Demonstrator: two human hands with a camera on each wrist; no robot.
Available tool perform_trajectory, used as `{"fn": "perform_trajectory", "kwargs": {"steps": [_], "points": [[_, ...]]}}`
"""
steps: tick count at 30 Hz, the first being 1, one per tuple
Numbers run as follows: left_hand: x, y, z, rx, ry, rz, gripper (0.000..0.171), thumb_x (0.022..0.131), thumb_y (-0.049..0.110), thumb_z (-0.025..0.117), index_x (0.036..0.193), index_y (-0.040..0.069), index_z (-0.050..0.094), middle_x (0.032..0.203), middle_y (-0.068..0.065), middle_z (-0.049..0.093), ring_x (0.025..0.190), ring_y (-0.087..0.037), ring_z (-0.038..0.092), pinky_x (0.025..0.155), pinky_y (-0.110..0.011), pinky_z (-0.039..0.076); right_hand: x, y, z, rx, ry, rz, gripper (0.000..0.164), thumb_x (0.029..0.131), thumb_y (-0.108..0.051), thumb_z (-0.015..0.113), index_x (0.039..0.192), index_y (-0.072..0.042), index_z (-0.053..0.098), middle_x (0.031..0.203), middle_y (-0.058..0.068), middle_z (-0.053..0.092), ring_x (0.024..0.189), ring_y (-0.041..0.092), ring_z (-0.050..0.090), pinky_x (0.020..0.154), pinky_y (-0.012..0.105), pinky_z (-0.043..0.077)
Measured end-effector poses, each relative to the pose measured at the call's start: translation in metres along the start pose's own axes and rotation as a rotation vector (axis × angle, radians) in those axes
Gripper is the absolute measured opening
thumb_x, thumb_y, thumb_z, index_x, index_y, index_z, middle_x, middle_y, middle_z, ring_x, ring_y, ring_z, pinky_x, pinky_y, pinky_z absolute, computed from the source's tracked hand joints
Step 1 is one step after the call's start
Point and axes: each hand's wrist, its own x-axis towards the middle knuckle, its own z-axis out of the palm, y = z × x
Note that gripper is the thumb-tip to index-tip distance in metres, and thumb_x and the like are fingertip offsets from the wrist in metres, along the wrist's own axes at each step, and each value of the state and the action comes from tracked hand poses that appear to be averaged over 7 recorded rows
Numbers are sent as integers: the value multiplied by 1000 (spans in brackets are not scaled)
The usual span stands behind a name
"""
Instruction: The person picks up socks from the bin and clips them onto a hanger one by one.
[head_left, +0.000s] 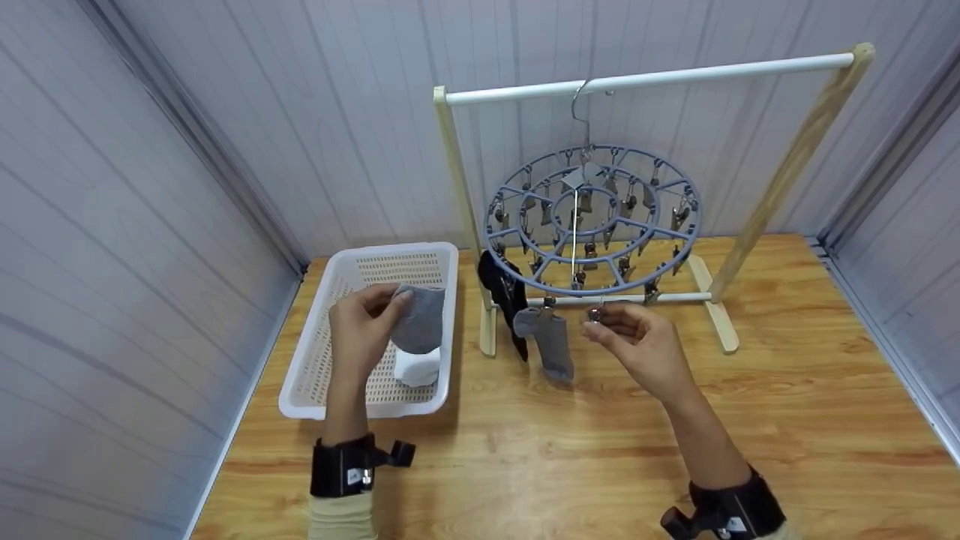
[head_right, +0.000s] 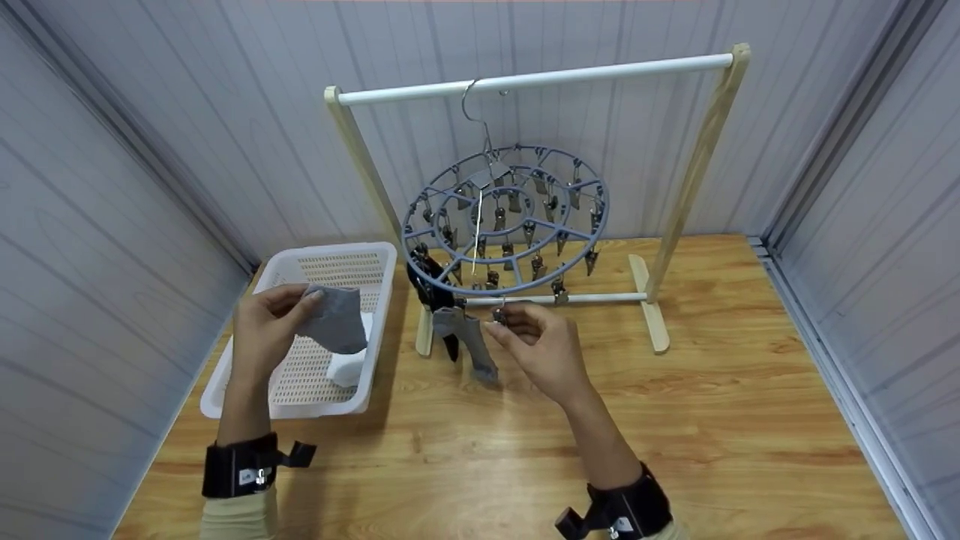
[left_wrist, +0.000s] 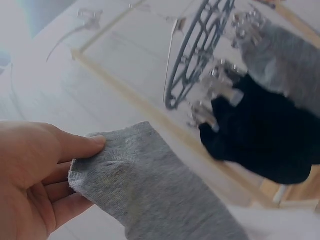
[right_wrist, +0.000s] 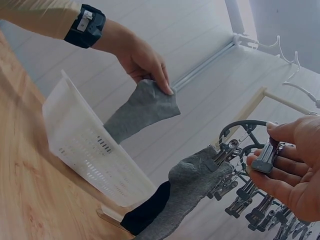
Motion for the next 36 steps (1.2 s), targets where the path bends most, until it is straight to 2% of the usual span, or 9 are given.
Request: {"fn": "perform_trajectory", "kwargs": {"steps": [9,16,19,25,27,31,36], "points": [[-28,24,13,-191,46,29,10,92,10,84,99,3,84,88,-10,79,71,-17,71,62,-21,57,0,1,-2,16,-14,-12,26,98,-1,75,121,10,70,108,24,74,94,24,77,85,34,63],[-59,42,31,-309,88,60,11,91,3,84,100,-2,82,90,-11,80,70,-17,73,63,-25,60,1,1,-2,13,-25,-26,27,98,-2,75,121,10,70,107,22,75,95,24,77,86,39,63],[-67,42,44,-340,69,74,11,91,4,84,100,-1,82,89,-10,80,68,-16,72,62,-24,60,1,1,-1,14,-22,-27,26,98,-2,76,120,9,71,107,21,75,94,24,77,86,38,63],[-77,39,71,-374,-24,27,8,92,8,84,99,3,83,88,-6,80,70,-16,72,64,-25,60,1,2,0,17,-16,-16,26,97,-1,76,120,10,70,107,23,75,95,31,77,85,37,63],[-79,40,78,-380,-59,23,8,93,10,84,98,3,83,88,-6,80,71,-17,73,65,-26,60,1,3,0,19,-18,-13,26,97,0,76,120,10,70,107,24,75,96,35,77,86,39,63],[-79,41,87,-396,-95,38,9,93,11,83,99,4,83,89,-5,80,72,-19,74,67,-28,62,2,4,-1,-2,-17,-21,25,98,-1,74,121,9,70,107,22,76,95,32,77,86,42,63],[-79,41,98,-399,-138,50,11,93,12,84,100,5,83,91,-4,80,75,-18,74,68,-27,61,2,3,-2,7,-11,-28,24,101,2,69,124,11,68,108,19,78,93,28,78,86,39,63]]}}
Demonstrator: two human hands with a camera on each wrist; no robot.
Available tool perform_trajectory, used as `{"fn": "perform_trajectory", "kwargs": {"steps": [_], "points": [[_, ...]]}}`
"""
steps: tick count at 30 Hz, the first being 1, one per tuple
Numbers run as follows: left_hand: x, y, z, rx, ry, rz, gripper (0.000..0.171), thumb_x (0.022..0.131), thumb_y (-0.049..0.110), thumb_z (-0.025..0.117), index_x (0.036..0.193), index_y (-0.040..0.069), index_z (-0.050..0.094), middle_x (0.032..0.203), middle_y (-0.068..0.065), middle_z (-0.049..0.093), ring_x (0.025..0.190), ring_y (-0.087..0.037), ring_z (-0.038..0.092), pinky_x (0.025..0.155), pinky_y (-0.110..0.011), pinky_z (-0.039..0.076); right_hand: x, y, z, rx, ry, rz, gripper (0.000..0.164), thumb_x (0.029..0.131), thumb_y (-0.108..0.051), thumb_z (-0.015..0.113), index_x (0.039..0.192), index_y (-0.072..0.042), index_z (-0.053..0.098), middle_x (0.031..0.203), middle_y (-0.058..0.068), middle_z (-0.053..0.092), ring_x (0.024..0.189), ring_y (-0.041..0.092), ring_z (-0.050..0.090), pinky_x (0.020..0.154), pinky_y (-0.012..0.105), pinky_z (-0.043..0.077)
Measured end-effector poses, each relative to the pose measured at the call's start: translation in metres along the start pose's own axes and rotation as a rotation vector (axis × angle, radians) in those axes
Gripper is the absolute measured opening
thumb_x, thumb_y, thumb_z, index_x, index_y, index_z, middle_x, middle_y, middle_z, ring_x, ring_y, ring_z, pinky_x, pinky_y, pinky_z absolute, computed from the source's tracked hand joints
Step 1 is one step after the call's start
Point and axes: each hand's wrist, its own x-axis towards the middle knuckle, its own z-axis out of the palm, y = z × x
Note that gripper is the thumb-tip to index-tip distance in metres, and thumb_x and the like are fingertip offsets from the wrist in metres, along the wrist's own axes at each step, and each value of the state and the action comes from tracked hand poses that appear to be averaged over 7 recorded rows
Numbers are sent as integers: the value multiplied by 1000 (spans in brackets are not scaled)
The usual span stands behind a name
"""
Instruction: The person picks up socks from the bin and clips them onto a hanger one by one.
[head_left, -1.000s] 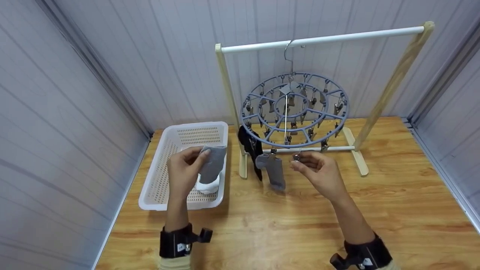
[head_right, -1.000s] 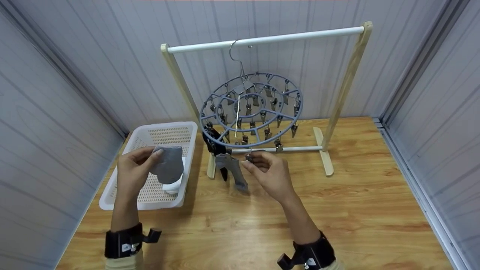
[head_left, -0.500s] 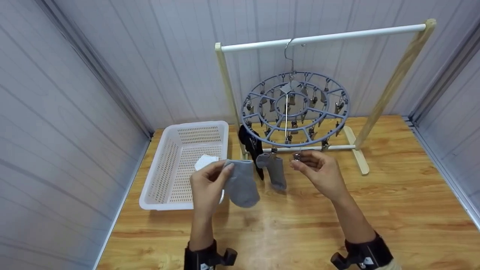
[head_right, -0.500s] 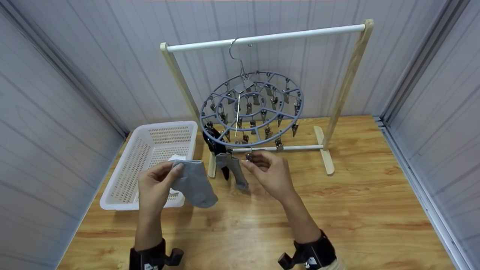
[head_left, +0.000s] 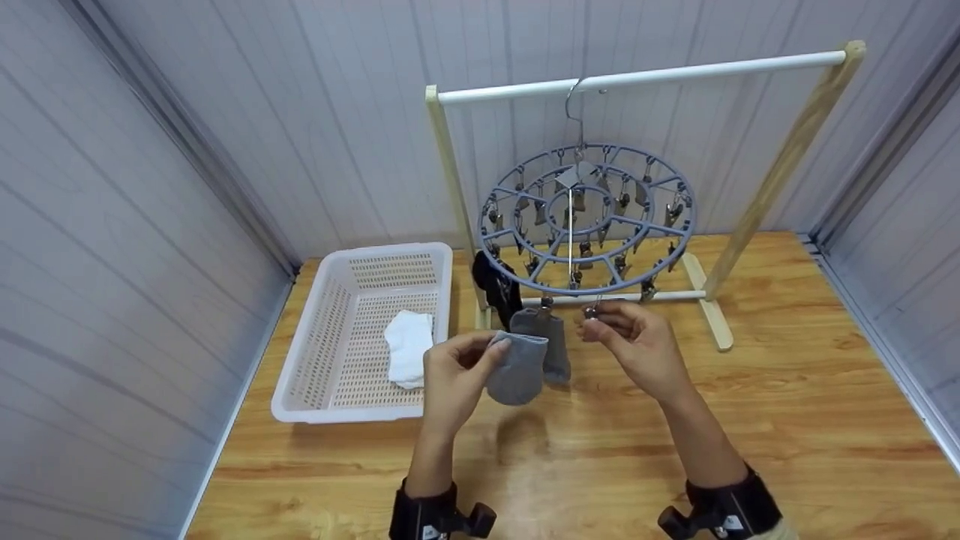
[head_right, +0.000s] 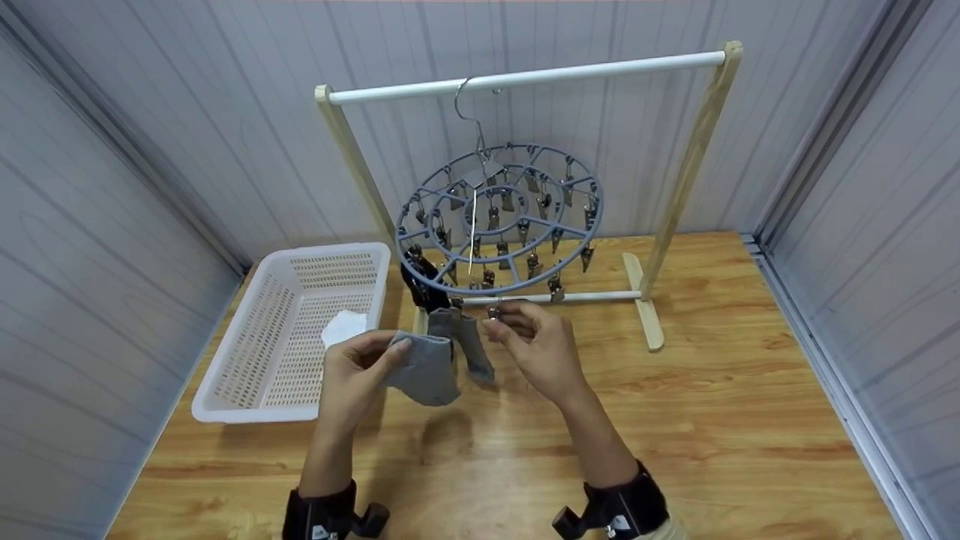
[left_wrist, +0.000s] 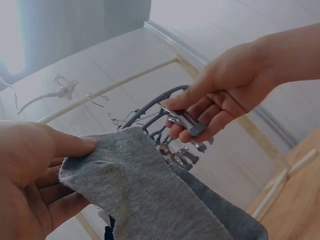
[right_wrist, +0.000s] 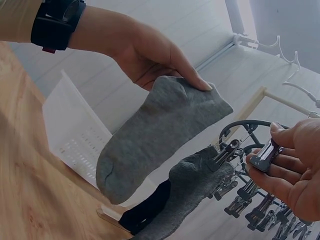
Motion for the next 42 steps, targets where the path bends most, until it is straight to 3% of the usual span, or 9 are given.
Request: {"fn": "perform_trajectory", "kwargs": {"steps": [11,25,30,42], "points": [[-3,-5,12,0,-66,-12,12,95,13,82,103,4,82,87,-3,79,74,-18,74,67,-27,61,-1,-1,-1,-7,4,-33,24,100,2,69,123,10,69,106,15,79,93,28,78,84,36,63],[-1,-10,19,5,-91,-67,13,96,13,80,103,2,82,91,-5,80,76,-17,74,70,-29,62,-4,-3,5,19,16,-43,22,93,9,75,114,8,71,110,24,74,98,26,76,87,34,63],[-2,-12,23,9,-108,-59,15,96,13,81,105,1,81,92,-8,80,78,-18,75,71,-30,63,-4,-3,7,15,24,-54,20,91,12,76,111,8,71,111,30,71,98,24,75,87,32,62],[-3,-15,28,-10,-143,-56,13,96,14,81,105,4,82,92,-5,80,80,-18,75,73,-31,63,-6,-1,9,32,33,-114,17,91,13,75,107,9,69,104,29,73,93,24,75,83,32,63]]}}
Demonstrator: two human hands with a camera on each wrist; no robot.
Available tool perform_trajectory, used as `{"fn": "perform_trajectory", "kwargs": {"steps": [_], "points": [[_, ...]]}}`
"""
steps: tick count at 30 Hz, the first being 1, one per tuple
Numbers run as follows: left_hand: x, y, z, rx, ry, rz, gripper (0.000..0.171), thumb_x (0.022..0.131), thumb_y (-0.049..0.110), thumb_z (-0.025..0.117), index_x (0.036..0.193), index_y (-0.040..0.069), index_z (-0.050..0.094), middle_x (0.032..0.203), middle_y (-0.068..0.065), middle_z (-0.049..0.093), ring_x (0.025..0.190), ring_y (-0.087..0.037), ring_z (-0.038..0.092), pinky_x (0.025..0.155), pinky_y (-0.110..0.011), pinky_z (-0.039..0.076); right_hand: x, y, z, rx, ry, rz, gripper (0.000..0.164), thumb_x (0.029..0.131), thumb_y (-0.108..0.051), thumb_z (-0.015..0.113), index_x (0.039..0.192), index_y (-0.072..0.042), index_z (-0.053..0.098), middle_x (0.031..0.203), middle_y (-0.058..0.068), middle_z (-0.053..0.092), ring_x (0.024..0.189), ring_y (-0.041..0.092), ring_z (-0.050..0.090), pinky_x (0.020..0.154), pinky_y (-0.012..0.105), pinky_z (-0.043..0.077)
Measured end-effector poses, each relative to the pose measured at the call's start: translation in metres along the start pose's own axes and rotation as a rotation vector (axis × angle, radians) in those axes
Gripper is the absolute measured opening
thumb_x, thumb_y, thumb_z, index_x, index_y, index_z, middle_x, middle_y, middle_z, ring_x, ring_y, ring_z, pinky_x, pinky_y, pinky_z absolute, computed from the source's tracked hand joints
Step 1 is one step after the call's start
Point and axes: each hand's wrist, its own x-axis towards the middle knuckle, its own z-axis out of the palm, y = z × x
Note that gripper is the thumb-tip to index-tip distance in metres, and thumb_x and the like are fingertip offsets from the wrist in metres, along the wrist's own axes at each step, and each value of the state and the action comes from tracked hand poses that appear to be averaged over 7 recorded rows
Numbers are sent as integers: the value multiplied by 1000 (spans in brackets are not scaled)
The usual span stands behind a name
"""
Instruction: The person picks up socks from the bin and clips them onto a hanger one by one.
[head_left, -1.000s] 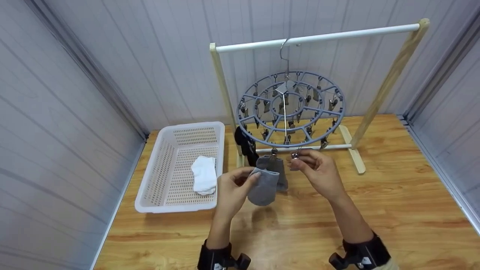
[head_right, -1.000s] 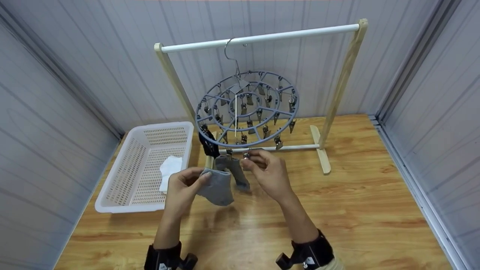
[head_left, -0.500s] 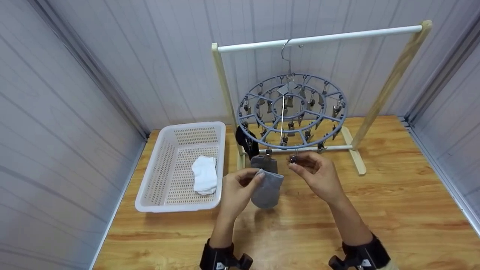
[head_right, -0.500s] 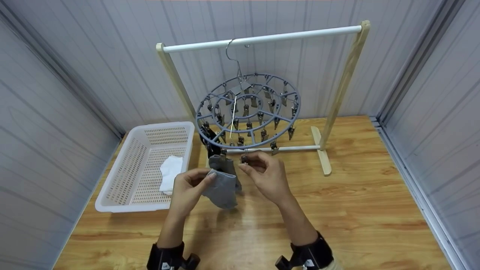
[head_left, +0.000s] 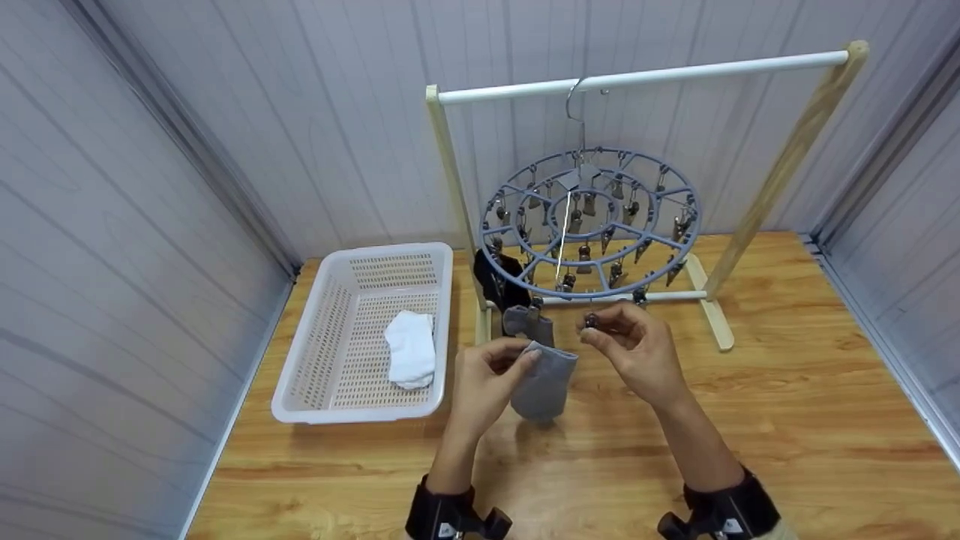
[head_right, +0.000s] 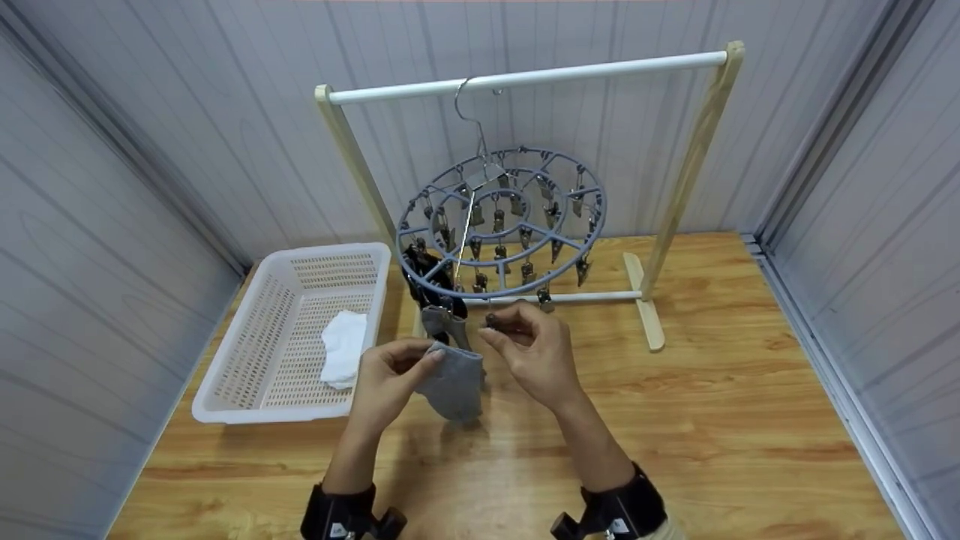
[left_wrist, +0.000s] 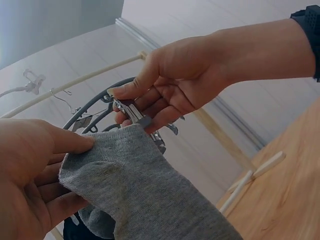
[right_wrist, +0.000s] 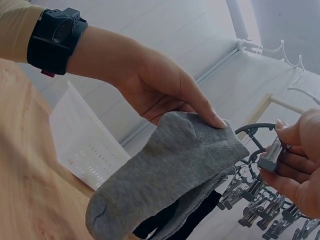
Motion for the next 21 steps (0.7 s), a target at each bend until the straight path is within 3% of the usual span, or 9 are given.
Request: {"fn": "perform_trajectory", "kwargs": {"steps": [12,21], "points": [[0,-2,7,-37,-28,-21,13,94,11,82,104,2,82,93,-7,79,79,-16,75,75,-32,63,0,3,0,126,20,17,11,99,6,69,104,15,65,97,22,76,81,22,73,76,32,63],[-1,-4,10,-67,-30,-18,13,95,10,81,103,1,81,90,-10,79,78,-17,74,72,-29,62,0,5,4,263,37,49,14,102,4,66,101,16,59,95,17,77,87,24,76,82,34,63]]}}
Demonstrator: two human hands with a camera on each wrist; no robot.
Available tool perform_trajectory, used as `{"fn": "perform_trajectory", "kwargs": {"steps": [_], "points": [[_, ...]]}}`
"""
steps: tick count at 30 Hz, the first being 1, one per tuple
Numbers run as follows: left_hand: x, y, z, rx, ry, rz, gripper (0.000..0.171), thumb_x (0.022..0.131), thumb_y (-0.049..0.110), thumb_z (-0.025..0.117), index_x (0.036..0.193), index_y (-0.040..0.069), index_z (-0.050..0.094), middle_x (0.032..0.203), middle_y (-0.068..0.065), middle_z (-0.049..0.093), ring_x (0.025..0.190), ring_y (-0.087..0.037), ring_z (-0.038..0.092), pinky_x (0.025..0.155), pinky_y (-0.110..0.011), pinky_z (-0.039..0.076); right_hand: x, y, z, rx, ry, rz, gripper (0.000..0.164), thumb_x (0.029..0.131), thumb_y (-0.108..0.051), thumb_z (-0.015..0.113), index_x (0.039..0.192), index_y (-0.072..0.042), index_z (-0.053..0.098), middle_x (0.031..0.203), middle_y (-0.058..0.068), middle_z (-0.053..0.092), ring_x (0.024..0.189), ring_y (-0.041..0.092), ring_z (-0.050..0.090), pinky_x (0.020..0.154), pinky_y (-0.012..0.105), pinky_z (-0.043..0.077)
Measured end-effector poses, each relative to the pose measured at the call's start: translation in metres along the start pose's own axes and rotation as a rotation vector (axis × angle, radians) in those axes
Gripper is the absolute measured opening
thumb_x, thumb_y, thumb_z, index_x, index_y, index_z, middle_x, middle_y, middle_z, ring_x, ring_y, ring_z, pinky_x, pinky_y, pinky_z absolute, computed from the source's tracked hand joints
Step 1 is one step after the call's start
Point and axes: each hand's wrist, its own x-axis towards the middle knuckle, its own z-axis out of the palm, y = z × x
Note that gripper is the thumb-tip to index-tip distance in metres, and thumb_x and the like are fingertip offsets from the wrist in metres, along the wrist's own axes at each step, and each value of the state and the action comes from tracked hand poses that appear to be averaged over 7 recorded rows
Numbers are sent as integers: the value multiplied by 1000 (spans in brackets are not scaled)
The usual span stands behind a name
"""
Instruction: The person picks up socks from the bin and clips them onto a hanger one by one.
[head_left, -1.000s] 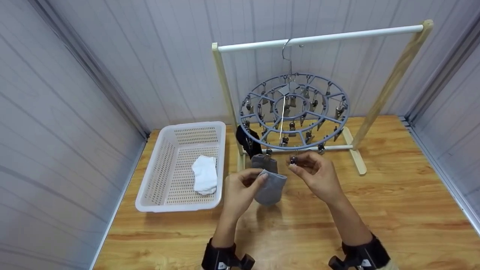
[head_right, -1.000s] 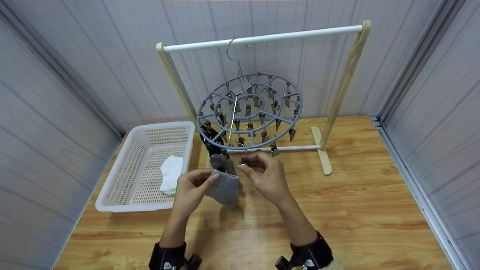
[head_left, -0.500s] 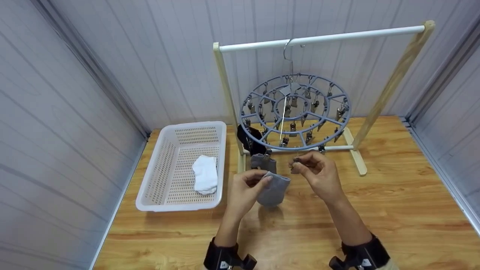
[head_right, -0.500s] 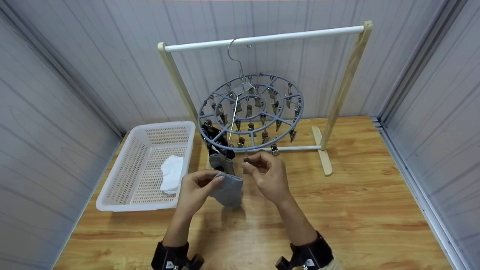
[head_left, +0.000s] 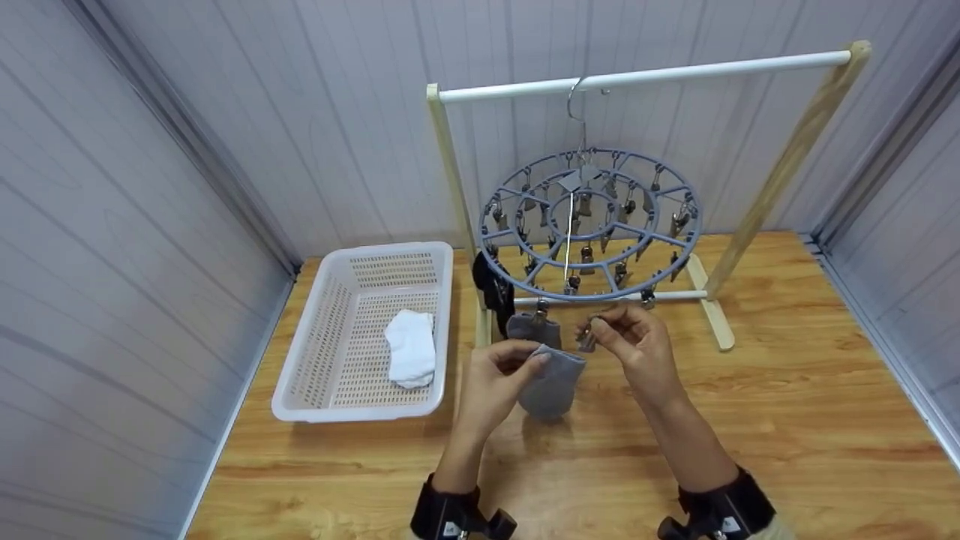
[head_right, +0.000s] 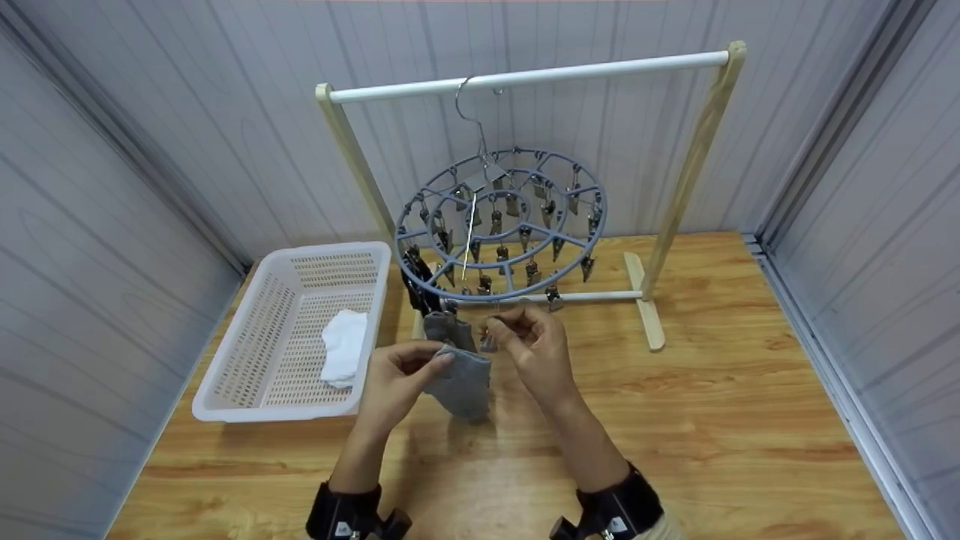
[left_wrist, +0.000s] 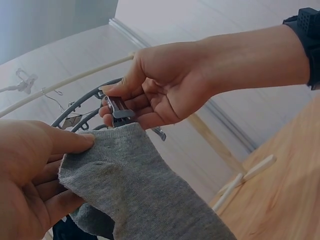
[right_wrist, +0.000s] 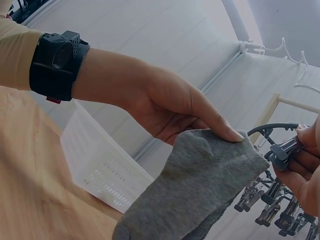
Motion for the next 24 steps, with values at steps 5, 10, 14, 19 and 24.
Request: {"fn": "perform_trajectory", "kwargs": {"steps": [5,10,14,19,24], "points": [[-1,2,2,3,7,0,14,94,12,83,103,2,82,90,-8,79,78,-17,74,72,-29,62,-1,1,3,14,25,15,9,102,4,64,97,11,59,94,13,79,88,23,78,87,36,63],[-1,3,3,-20,6,-6,15,94,11,83,104,1,81,90,-8,80,77,-18,75,72,-32,64,-3,0,6,38,28,20,9,102,4,64,95,6,59,94,14,79,87,24,79,84,37,64],[-1,4,4,-28,11,0,14,93,10,83,103,0,81,89,-10,79,76,-18,75,72,-33,64,-4,1,10,48,39,37,9,103,2,63,96,2,59,94,13,78,88,24,78,84,37,64],[-1,5,6,-17,21,7,13,93,11,83,102,2,82,89,-8,80,75,-18,75,71,-32,64,-5,2,12,65,52,59,9,104,-1,65,99,3,59,96,15,77,89,25,77,86,39,63],[-2,6,8,-38,10,5,11,93,11,83,101,2,82,87,-8,79,74,-20,75,71,-33,64,-7,1,13,88,48,76,9,104,-3,65,99,2,60,97,20,76,91,25,77,88,41,63]]}}
